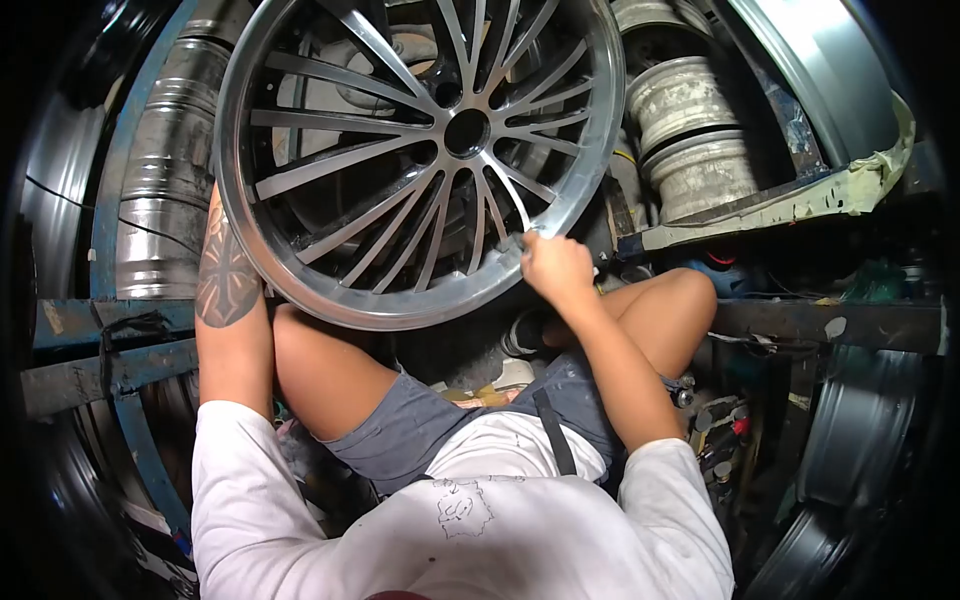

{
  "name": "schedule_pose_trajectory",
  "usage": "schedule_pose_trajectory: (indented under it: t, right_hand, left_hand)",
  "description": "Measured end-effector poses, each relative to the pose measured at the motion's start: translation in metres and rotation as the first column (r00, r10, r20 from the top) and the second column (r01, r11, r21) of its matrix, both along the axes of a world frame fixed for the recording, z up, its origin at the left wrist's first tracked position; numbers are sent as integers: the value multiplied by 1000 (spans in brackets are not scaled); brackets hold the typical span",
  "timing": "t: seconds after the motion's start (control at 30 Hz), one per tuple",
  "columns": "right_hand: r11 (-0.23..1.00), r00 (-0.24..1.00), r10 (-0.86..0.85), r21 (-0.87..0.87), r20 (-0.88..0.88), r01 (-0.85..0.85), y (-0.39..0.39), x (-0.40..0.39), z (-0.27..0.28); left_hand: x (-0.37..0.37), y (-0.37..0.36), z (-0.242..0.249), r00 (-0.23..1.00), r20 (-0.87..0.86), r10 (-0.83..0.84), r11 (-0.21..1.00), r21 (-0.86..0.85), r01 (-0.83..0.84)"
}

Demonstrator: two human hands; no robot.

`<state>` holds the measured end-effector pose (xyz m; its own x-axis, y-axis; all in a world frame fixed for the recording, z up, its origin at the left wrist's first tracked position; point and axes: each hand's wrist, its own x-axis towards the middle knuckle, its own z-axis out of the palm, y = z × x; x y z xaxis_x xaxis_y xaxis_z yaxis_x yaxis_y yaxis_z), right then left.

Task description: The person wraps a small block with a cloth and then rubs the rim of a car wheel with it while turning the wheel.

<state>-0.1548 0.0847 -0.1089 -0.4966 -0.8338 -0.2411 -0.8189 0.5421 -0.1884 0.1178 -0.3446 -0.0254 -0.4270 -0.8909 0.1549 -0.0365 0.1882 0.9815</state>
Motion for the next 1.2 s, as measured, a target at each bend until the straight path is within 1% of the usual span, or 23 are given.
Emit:
schedule_pose_trajectory:
  t: [0.07, 0.13, 0.2, 0.23, 0.27, 0.3, 0.4, 0.43, 0.47, 0.5, 0.6, 0.63, 0.67, 0.73, 0.8, 0.83, 0.9, 0.93, 0.97, 1.0, 1.07, 1.17, 1.2]
  right_hand:
    - [990, 996, 79, 120, -33, -75, 1, 15, 3]
    - [999, 997, 31, 30, 69, -33, 0, -7, -2]
    - [999, 999, 40, -8, -3, -40, -2, -9, -3]
    - [995, 996, 87, 57, -29, -85, -2, 3, -3]
    - [984, 990, 130, 126, -48, -123, -2, 17, 1]
    - [985, 987, 147, 97, -61, -140, -1, 16, 1]
    - [997, 998, 59, -49, -32, -61, 3, 3, -7]
    - [998, 997, 44, 39, -63, -42, 4, 15, -7]
    - [995, 999, 29, 101, -31, -25, 7, 30, -11]
    - [999, 1000, -7, 38, 14, 6, 11, 27, -14]
    - [989, 973, -83, -104, 216, 108, 24, 2, 14]
    - [972, 962, -39, -211, 270, 98, 33, -15, 13]
    - [984, 923, -63, -133, 380, 122, 37, -26, 39]
    - [974, 852, 125, -225, 508, -9, 57, -61, 60]
    - [949, 790, 239, -308, 565, -67, 68, -100, 89]
    - [918, 743, 239, -395, 626, 37, 72, -117, 93]
    - [843, 541, 149, -392, 828, 368, 83, -146, 92]
    - [780, 353, 73, -274, 933, 563, 88, -158, 84]
    - [636, 342, 76, -309, 937, 707, 82, -157, 77]
    - [564, 305, 146, -333, 941, 756, 76, -161, 75]
    - [553, 310, 101, -312, 946, 773, 72, -160, 76]
    - [657, 206, 97, -218, 974, 721, 81, -168, 72]
    - [643, 186, 105, -210, 977, 737, 84, -171, 71]
  left_hand:
    - [-10, -6, -12, 990, 38, 136, 991, -24, -135]
    - [-26, -13, -25, 947, 92, 308, 951, -22, -307]
    - [-25, -13, -21, 919, 167, 357, 933, -112, -342]
    - [-24, -23, -27, 874, 241, 421, 903, -204, -379]
    - [-17, -18, -17, 938, 208, 278, 958, -129, -256]
    - [-7, -7, -1, 978, 162, 131, 991, -57, -123]
    - [-37, 12, -1, 919, 113, 378, 924, 12, -381]
    - [-34, 13, 4, 909, 218, 355, 935, -95, -343]
    - [-32, 13, 7, 892, 278, 355, 934, -151, -324]
    - [-30, 14, 10, 871, 336, 359, 930, -207, -303]
    - [-34, -6, -9, 861, 292, 417, 903, -238, -357]
    - [-32, -16, -20, 871, 247, 425, 898, -238, -371]
    - [-31, -18, -13, 872, 246, 422, 898, -247, -365]
    - [-32, -15, -9, 880, 232, 415, 901, -243, -360]
    - [-32, -12, -6, 889, 215, 405, 905, -235, -355]
    - [-31, -10, -4, 892, 206, 402, 906, -232, -355]
    - [-32, -2, -3, 897, 192, 398, 908, -223, -355]
    - [-32, 2, 0, 899, 183, 399, 907, -220, -358]
    - [-29, 4, 1, 899, 176, 401, 907, -218, -362]
    - [-28, 6, 3, 898, 172, 406, 904, -217, -367]
    - [-26, 9, 6, 899, 167, 406, 904, -215, -369]
    - [-26, 14, 9, 902, 166, 400, 907, -211, -363]
    - [-25, 15, 10, 902, 162, 400, 907, -212, -364]
